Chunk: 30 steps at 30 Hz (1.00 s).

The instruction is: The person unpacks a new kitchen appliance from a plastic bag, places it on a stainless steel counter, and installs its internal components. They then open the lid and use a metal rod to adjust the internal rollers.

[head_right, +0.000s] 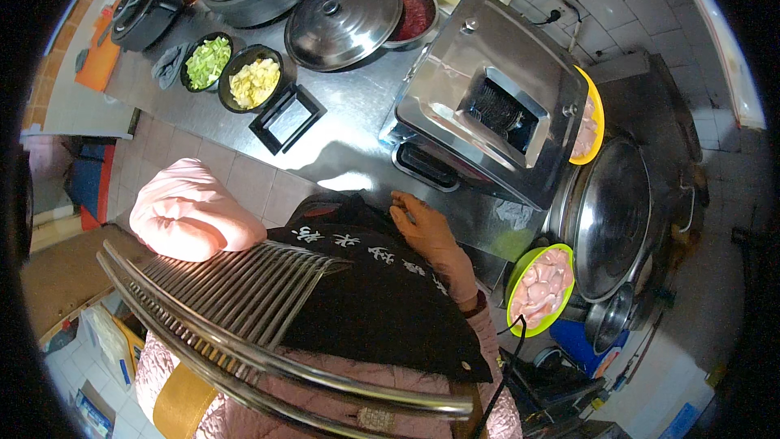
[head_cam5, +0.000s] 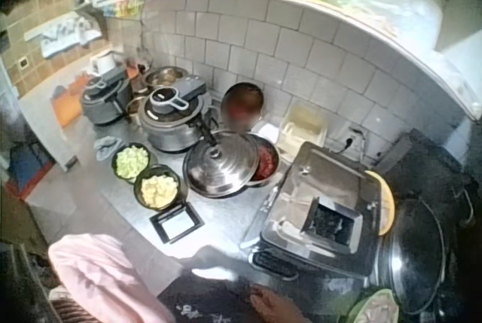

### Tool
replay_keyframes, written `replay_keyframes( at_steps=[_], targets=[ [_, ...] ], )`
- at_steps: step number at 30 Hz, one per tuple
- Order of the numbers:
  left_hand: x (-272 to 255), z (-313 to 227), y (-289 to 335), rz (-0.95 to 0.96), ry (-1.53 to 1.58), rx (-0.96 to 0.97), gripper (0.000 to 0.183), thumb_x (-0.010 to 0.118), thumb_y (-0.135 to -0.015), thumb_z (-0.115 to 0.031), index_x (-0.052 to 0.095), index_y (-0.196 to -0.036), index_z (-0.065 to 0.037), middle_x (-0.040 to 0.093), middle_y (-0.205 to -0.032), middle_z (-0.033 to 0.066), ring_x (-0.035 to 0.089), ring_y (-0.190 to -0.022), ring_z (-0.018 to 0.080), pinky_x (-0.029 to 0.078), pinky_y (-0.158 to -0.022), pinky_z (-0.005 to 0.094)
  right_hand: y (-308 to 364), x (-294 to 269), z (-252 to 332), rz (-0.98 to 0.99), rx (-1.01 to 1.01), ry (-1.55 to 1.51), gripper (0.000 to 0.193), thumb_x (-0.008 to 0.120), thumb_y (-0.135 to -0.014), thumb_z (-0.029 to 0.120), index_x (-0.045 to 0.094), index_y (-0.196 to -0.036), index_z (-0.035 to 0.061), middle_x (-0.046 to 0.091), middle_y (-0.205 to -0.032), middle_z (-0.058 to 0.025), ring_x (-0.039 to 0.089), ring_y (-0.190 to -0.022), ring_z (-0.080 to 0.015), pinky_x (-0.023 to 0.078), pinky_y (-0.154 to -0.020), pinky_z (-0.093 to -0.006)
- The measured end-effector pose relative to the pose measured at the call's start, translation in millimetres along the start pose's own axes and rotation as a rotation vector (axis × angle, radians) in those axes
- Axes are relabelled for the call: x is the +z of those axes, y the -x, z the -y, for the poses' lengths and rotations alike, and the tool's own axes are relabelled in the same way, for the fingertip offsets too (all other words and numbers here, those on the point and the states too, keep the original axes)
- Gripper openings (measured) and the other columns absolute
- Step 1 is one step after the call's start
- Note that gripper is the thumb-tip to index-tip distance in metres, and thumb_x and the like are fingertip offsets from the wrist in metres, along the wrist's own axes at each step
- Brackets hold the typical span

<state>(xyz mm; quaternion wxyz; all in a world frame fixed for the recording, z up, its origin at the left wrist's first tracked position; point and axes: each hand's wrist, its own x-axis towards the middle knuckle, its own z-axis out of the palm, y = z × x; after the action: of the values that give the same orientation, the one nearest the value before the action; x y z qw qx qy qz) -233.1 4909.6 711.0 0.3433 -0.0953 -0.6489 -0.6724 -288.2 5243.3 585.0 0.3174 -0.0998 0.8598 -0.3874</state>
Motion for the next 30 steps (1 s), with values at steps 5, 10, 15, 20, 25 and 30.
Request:
replay_keyframes(
  at_steps=[5,10,15,20,25,30],
  targets=[
    [5,6,-9,0.004,-0.049,0.019,0.024,0.069,-0.092,-0.019,0.07,-0.084,0.004,0.072,-0.09,0.0095,0.065,-0.076,0.0148,0.054,-0.077,0.0295,1,-3,2,0.023,-0.033,-0.007,0.041,0.059,-0.098,0.03,0.058,-0.132,0.0075,0.068,-0.119,-0.0176,0.066,-0.11,-0.0306,0.051,-0.094,-0.0369],
    [7,55,-16,0.009,-0.452,-0.295,0.027,0.072,-0.089,-0.008,0.07,-0.112,0.005,0.073,-0.095,0.0063,0.067,-0.082,0.0122,0.054,-0.077,0.0252,0,-2,2,-0.011,-0.041,0.008,0.039,0.061,-0.098,0.028,0.058,-0.131,0.0087,0.068,-0.118,-0.0166,0.066,-0.111,-0.0292,0.05,-0.094,-0.0356],
    [17,161,23,-0.2,0.057,-0.874,0.019,0.073,-0.09,-0.009,0.073,-0.106,0.001,0.073,-0.092,0.0035,0.065,-0.078,0.0091,0.053,-0.072,0.0237,2,-3,-2,-0.029,-0.027,0.003,0.039,0.061,-0.098,0.028,0.059,-0.131,0.0072,0.069,-0.118,-0.0164,0.067,-0.11,-0.0283,0.05,-0.094,-0.0355],
    [32,240,100,-0.439,0.245,-1.1,0.012,0.069,-0.091,-0.005,0.071,-0.103,-0.001,0.071,-0.085,0.0029,0.059,-0.064,0.009,0.048,-0.058,0.0228,3,-2,-10,-0.033,-0.023,0.005,0.042,0.057,-0.099,0.032,0.057,-0.132,0.0068,0.068,-0.118,-0.0181,0.066,-0.109,-0.0325,0.051,-0.093,-0.0383],
    [42,283,152,-0.471,0.364,-1.192,0.016,0.065,-0.094,-0.003,0.067,-0.11,-0.004,0.071,-0.1,0.0047,0.066,-0.084,0.0164,0.056,-0.073,0.0316,4,1,-16,-0.036,-0.001,0.012,0.044,0.057,-0.098,0.034,0.057,-0.133,0.0083,0.067,-0.119,-0.0184,0.066,-0.108,-0.0339,0.051,-0.094,-0.0396],
    [50,314,183,-0.527,0.522,-1.237,0.023,0.067,-0.092,-0.003,0.062,-0.114,-0.001,0.066,-0.106,0.0067,0.064,-0.087,0.0176,0.057,-0.073,0.0318,6,0,-21,-0.053,-0.001,-0.004,0.044,0.057,-0.098,0.035,0.057,-0.133,0.0087,0.068,-0.119,-0.0181,0.066,-0.108,-0.0329,0.051,-0.094,-0.0397]
  ],
)
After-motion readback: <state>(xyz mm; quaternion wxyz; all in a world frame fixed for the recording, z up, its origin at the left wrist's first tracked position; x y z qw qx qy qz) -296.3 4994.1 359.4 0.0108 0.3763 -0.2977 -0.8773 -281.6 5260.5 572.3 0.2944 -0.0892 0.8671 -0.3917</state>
